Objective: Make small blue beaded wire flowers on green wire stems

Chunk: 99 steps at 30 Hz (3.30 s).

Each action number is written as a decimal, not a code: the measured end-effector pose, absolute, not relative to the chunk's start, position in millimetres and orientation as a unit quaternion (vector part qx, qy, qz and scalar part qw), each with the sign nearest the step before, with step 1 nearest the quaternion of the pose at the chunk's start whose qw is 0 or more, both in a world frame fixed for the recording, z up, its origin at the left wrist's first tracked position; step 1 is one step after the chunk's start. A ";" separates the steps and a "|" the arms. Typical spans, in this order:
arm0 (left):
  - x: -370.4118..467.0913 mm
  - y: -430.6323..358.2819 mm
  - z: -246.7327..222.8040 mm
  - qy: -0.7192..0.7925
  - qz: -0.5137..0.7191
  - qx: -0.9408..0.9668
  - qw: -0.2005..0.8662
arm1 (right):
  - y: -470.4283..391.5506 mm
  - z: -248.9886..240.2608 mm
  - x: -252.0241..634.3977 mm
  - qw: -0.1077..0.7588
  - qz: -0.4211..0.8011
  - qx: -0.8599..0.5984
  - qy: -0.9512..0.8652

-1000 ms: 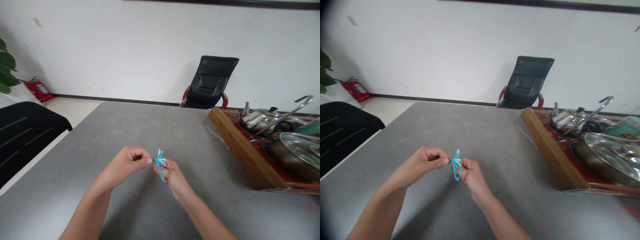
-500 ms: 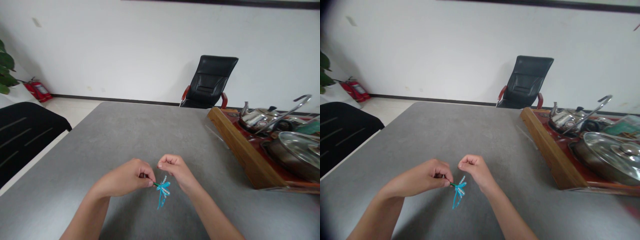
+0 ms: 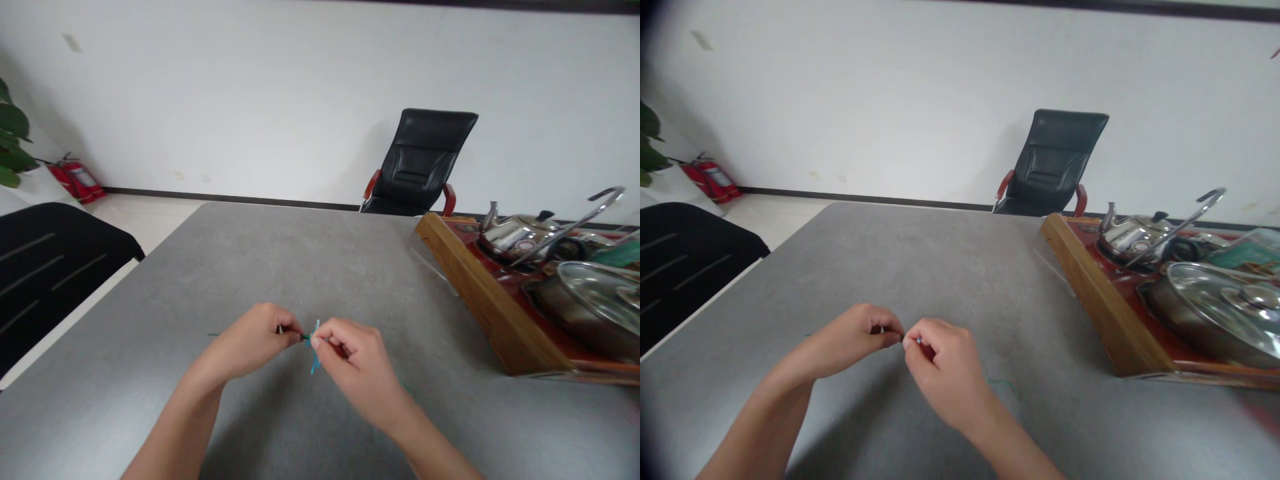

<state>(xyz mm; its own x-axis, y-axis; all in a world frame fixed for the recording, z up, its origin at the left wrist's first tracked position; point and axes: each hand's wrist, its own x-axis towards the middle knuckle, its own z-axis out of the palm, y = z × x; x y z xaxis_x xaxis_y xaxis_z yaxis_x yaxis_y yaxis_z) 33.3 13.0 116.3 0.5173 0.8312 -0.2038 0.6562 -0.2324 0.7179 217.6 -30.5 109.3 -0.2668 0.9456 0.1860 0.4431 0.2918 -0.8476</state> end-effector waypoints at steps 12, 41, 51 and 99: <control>19.7 21.6 117.4 0.530 0.289 0.671 0.431 | -37.8 93.5 200.5 0.369 0.386 -0.492 -0.687; 31.2 11.9 124.6 0.391 0.143 0.685 0.597 | 5.7 50.5 217.1 0.368 0.707 -0.438 -0.417; 35.9 7.9 119.8 0.409 0.080 0.736 0.534 | -0.3 76.9 223.3 0.400 0.585 -0.456 -0.538; 30.9 13.4 127.0 0.417 0.162 0.657 0.607 | 6.2 56.9 220.4 0.361 0.692 -0.446 -0.437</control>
<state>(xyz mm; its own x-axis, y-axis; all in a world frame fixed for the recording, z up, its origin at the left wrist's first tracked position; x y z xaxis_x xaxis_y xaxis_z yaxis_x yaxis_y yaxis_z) 30.9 13.4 127.0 0.6001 0.7442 -0.2933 0.3521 0.0835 0.9322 220.4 6.2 56.9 -0.3407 0.8903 -0.3020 -0.1095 -0.3566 -0.9278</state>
